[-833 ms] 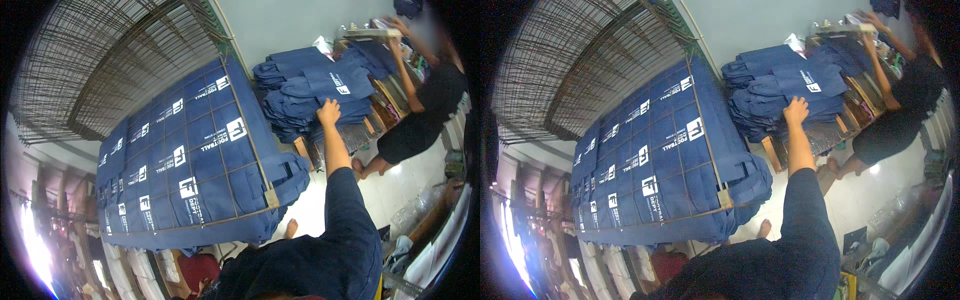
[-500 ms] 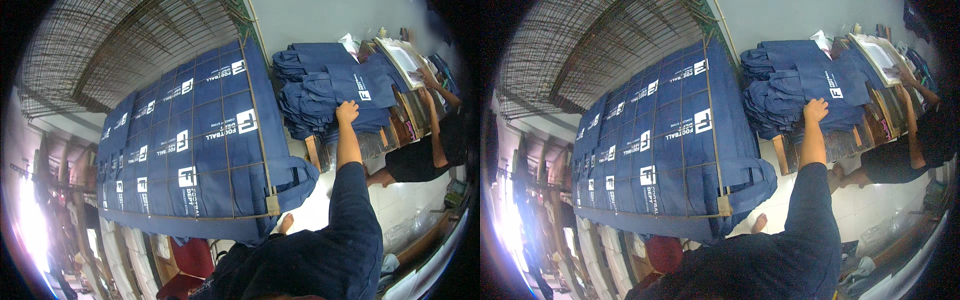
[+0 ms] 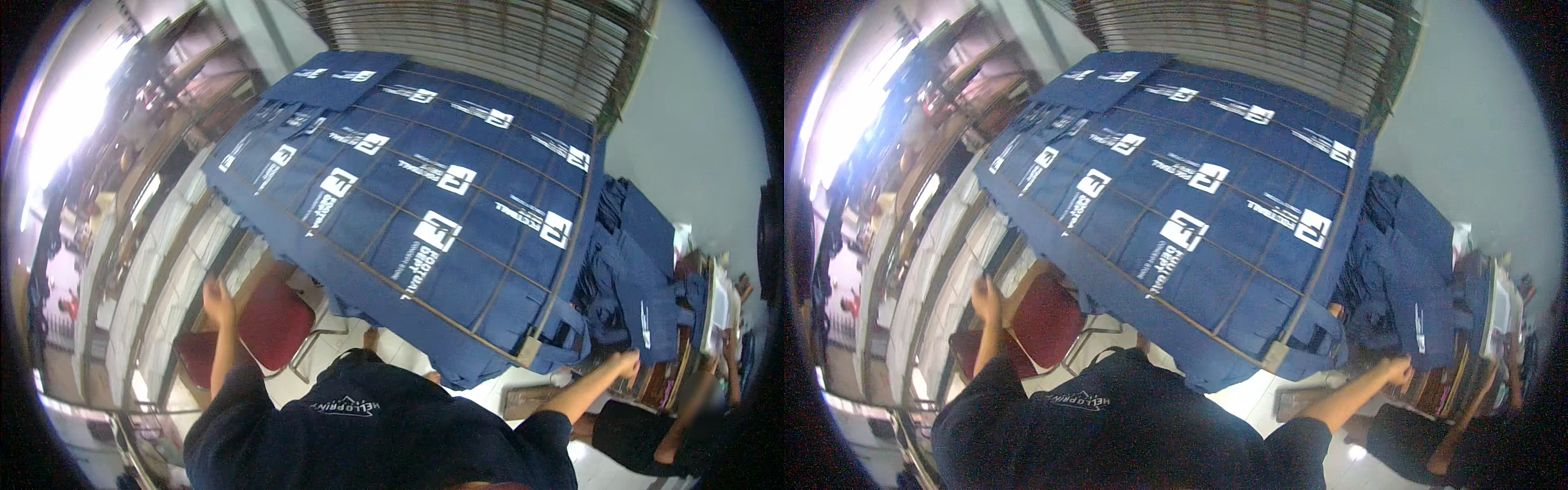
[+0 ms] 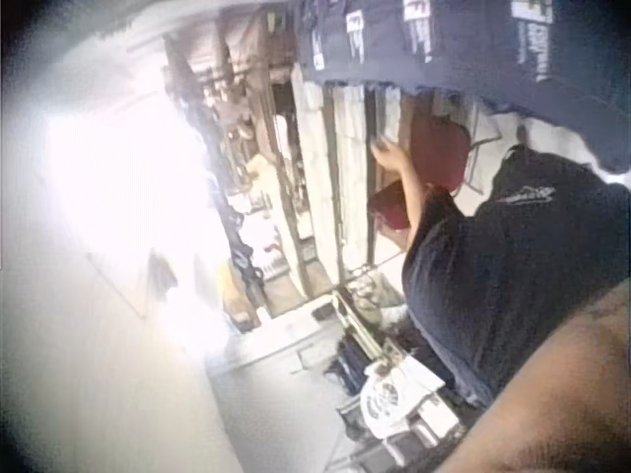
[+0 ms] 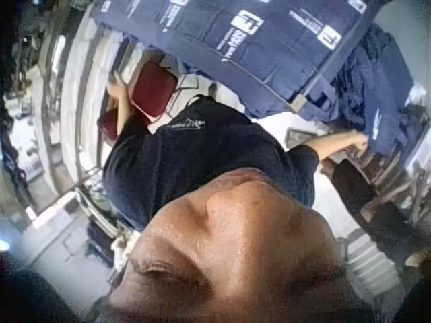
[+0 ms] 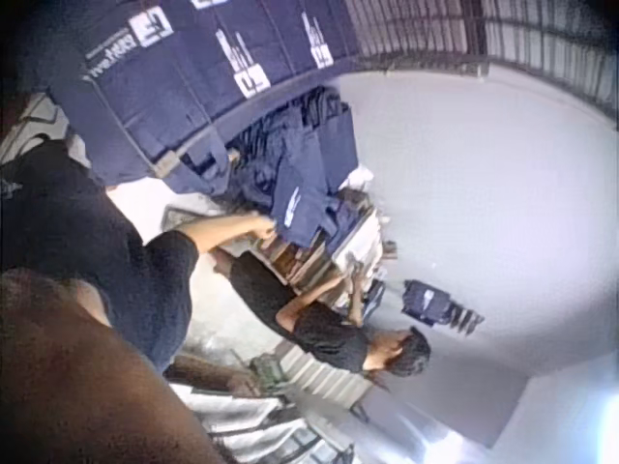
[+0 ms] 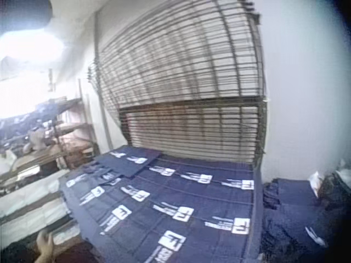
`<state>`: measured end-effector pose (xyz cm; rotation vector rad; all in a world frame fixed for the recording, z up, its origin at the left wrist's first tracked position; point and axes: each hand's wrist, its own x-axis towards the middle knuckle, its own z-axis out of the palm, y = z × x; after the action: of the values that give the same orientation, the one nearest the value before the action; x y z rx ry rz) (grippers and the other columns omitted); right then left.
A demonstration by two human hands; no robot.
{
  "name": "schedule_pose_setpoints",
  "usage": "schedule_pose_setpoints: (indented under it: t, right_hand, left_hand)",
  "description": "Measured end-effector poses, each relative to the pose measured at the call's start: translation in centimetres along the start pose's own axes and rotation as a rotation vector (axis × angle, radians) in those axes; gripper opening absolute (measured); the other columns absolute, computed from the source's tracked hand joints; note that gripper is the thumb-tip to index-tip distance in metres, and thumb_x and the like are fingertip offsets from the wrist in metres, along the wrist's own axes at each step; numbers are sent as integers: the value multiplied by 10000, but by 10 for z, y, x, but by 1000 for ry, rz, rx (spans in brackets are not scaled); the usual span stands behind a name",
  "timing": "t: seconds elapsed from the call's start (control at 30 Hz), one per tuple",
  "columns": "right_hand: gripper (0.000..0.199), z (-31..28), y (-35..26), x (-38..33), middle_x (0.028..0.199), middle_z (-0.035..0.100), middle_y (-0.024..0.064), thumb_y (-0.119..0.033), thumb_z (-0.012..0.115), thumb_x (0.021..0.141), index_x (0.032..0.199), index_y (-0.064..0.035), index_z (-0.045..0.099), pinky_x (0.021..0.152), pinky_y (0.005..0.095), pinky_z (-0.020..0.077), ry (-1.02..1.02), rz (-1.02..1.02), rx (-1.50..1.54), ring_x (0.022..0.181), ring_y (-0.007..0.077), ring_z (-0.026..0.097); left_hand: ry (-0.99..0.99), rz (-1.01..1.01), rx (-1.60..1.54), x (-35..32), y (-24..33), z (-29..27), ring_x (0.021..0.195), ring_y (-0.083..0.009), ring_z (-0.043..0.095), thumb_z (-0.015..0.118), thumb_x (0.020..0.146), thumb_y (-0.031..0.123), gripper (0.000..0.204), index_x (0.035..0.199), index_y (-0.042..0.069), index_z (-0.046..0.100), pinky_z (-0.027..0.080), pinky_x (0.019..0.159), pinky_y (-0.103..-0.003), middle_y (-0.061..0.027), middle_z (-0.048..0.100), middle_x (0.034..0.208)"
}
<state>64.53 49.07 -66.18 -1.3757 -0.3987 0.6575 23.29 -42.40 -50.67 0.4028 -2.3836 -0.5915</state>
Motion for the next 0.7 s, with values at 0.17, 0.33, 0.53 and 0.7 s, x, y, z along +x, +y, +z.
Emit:
schedule_pose_setpoints:
  t: [0.17,0.33,0.53,0.7]
  right_hand:
    - [284,-42,-16,71,940,621,105,-144,708,698,942,-32,616,674,406,491,-525,603,215,782,260,573]
    - [367,-86,-133,18,997,617,122,-273,665,709,983,-36,608,788,424,472,-639,533,164,918,295,566]
    - [460,-165,-289,-45,1150,565,129,-288,606,750,1106,-3,541,904,406,406,-813,128,170,1043,277,528]
    - [479,-199,-380,-152,1183,556,130,-261,599,756,1149,3,524,926,396,403,-811,-156,174,1066,273,526]
  left_hand:
    - [145,505,-545,101,223,35,873,-200,605,697,812,203,371,1134,42,611,466,814,-343,-106,643,991]
    - [-207,943,-331,153,336,87,1078,-291,563,667,785,307,450,1186,121,584,446,921,-400,-117,610,1122]
    - [-454,1082,-133,180,405,208,1039,-314,593,660,741,353,499,1175,113,602,492,861,-437,-137,622,1114]
    - [-760,930,-14,167,427,250,1323,-328,336,549,858,467,731,1398,33,318,305,1059,-454,-194,344,1426]
